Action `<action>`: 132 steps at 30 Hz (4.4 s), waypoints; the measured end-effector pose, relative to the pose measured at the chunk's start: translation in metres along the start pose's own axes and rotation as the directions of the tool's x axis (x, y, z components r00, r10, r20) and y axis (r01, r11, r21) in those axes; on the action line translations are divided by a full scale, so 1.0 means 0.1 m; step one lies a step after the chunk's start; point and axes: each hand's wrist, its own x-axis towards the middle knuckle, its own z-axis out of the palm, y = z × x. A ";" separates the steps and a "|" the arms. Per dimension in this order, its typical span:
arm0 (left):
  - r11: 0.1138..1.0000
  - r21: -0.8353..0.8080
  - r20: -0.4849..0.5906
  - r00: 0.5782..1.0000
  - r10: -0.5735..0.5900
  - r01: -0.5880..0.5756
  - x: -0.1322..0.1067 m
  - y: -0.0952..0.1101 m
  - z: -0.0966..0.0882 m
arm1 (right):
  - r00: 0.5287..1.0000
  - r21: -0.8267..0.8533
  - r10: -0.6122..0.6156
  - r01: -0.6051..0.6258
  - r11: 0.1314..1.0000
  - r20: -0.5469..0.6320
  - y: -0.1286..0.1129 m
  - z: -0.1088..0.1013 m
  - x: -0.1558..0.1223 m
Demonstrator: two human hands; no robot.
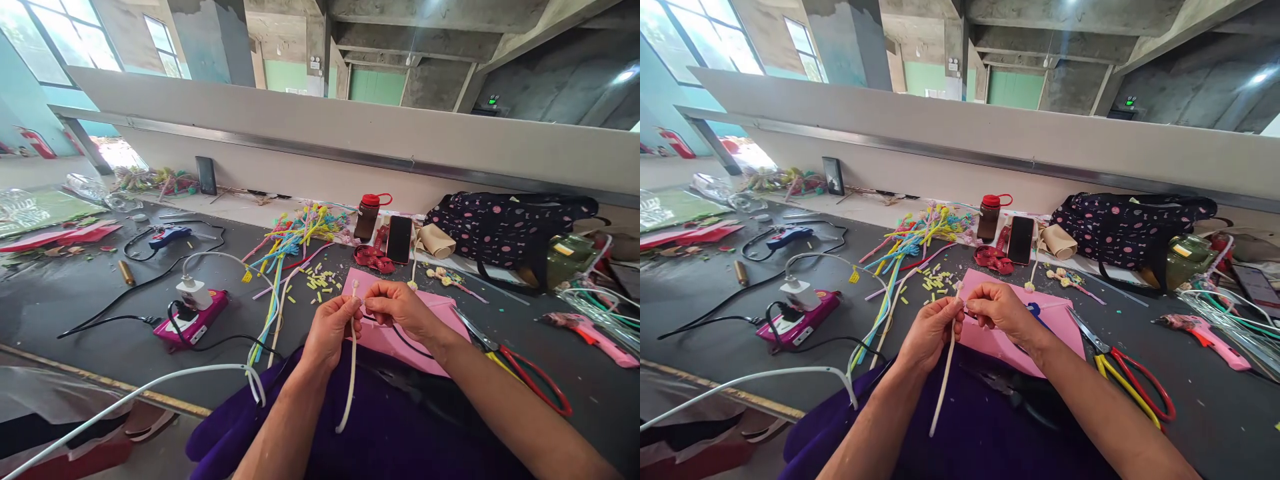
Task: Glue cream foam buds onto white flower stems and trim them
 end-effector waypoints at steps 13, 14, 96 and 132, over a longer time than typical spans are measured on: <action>0.994 0.071 0.159 0.983 -0.093 0.083 -0.05 -0.08 0.20 | 0.996 0.246 0.069 -0.082 0.966 0.058 0.06 -0.24 -0.30; 0.992 0.086 0.169 0.980 -0.102 0.089 -0.05 -0.07 0.26 | 0.997 0.260 0.062 -0.069 0.963 0.037 0.06 -0.27 -0.34; 0.987 0.062 0.221 0.962 -0.160 0.150 0.14 -0.36 0.67 | 0.924 -0.170 -0.085 0.023 0.985 -0.372 0.25 -0.49 -0.78; 0.969 0.117 0.314 0.917 -0.244 0.218 0.15 -0.38 0.64 | 0.977 -0.079 -0.075 0.061 0.995 -0.197 0.26 -0.61 -0.78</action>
